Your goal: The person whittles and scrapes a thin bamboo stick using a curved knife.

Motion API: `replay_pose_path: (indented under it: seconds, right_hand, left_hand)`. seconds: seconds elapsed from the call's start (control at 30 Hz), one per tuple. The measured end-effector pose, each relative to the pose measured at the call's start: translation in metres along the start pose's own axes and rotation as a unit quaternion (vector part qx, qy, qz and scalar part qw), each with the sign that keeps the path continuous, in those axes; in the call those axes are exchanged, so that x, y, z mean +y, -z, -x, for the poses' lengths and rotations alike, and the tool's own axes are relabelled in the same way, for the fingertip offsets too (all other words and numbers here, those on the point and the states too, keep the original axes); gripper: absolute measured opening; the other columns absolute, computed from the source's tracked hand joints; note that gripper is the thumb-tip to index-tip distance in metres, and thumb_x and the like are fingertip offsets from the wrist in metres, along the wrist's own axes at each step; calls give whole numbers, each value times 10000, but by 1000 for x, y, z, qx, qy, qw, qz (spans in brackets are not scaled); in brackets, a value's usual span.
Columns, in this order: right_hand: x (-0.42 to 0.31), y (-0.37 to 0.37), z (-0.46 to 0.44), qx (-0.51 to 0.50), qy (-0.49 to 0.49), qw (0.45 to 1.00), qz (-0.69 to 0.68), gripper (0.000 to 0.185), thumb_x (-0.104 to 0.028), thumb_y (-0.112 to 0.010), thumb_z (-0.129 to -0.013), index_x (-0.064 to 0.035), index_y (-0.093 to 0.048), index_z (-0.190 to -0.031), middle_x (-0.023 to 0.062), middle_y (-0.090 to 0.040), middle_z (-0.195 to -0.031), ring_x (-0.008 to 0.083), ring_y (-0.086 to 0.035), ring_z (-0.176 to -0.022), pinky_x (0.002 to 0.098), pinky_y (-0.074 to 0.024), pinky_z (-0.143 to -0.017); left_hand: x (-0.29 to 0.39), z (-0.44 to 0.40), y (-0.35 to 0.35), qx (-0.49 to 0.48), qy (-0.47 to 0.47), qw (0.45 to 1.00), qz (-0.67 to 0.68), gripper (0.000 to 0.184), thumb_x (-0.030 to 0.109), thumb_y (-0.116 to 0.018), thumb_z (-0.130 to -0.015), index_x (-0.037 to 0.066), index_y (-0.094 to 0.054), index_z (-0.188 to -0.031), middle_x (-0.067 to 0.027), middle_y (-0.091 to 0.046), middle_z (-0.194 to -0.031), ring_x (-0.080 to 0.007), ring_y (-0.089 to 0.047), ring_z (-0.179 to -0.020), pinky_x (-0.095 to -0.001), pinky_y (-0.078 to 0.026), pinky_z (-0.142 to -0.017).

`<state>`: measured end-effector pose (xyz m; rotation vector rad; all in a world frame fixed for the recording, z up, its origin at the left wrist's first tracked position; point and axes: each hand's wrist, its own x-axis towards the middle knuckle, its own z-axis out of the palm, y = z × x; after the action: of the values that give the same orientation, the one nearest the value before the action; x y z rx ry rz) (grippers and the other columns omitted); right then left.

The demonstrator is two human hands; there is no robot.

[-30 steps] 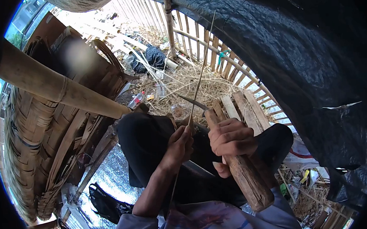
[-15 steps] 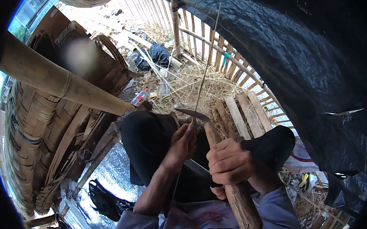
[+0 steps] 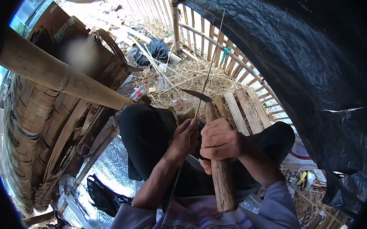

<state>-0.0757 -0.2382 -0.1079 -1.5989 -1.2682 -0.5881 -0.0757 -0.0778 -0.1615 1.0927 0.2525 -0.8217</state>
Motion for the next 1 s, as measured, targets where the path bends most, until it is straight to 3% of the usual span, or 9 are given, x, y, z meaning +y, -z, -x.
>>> replay_pose_path:
  seconds: [0.4,0.47,0.53,0.6,0.8,0.87,0.93,1.0]
  right_hand:
    - [-19,-6,-6,6,27,998,-49,212,-122,-757,-676,-66,-556,-713,-4,-522,-622,154,-562,-530,297,-471,-508]
    - [-27,-6,-4,-28,34,998,-42,225,-123,-765,-659,-61,-559,-725,-3,-524,-621,156,-553,-518,298,-462,-498]
    - [-19,-7,0,-18,42,998,-49,203,-112,-747,-657,-62,-564,-731,-1,-523,-621,154,-545,-513,297,-466,-500]
    - [-5,-3,3,-7,1,997,-78,165,-103,-723,-684,-68,-567,-725,0,-523,-617,152,-553,-519,296,-480,-513]
    - [-27,-9,-6,-6,47,995,-93,237,-156,-775,-660,-68,-574,-749,-14,-534,-622,144,-555,-523,289,-474,-512]
    - [-8,-9,4,-23,39,999,-20,214,-146,-762,-676,-69,-570,-734,-15,-533,-619,140,-563,-528,284,-473,-511]
    - [-5,-2,4,-7,-9,999,-31,213,-147,-762,-673,-75,-570,-731,-24,-530,-616,132,-559,-525,279,-474,-516]
    - [-18,-2,-5,10,32,999,-31,220,-148,-765,-668,-78,-574,-750,-33,-526,-615,127,-547,-519,277,-471,-519]
  left_hand:
    - [6,-1,4,8,-32,999,2,232,344,-412,-995,169,-446,-847,95,-281,-548,-16,-209,-385,-210,-133,-343]
    - [13,7,2,-18,11,997,69,171,243,-445,-991,157,-478,-847,94,-320,-549,-8,-261,-391,-209,-169,-324]
    - [12,4,4,-20,15,996,85,158,244,-448,-990,152,-483,-866,96,-315,-554,-4,-267,-400,-202,-179,-332]
    - [5,-4,3,23,-2,1000,19,211,329,-415,-995,182,-435,-846,96,-277,-562,-17,-209,-395,-205,-134,-347]
    - [12,3,2,0,1,999,53,185,303,-430,-992,189,-455,-849,97,-287,-570,-15,-220,-400,-207,-136,-353]
    - [2,-4,2,20,4,999,49,186,306,-432,-991,191,-457,-848,97,-286,-570,-15,-216,-401,-207,-133,-355]
    - [-1,-7,-1,27,4,999,38,187,309,-434,-991,193,-458,-847,97,-285,-570,-15,-212,-401,-206,-131,-358]
    - [5,-1,-1,-15,3,998,57,186,315,-436,-990,196,-456,-848,98,-286,-571,-15,-207,-401,-203,-131,-357]
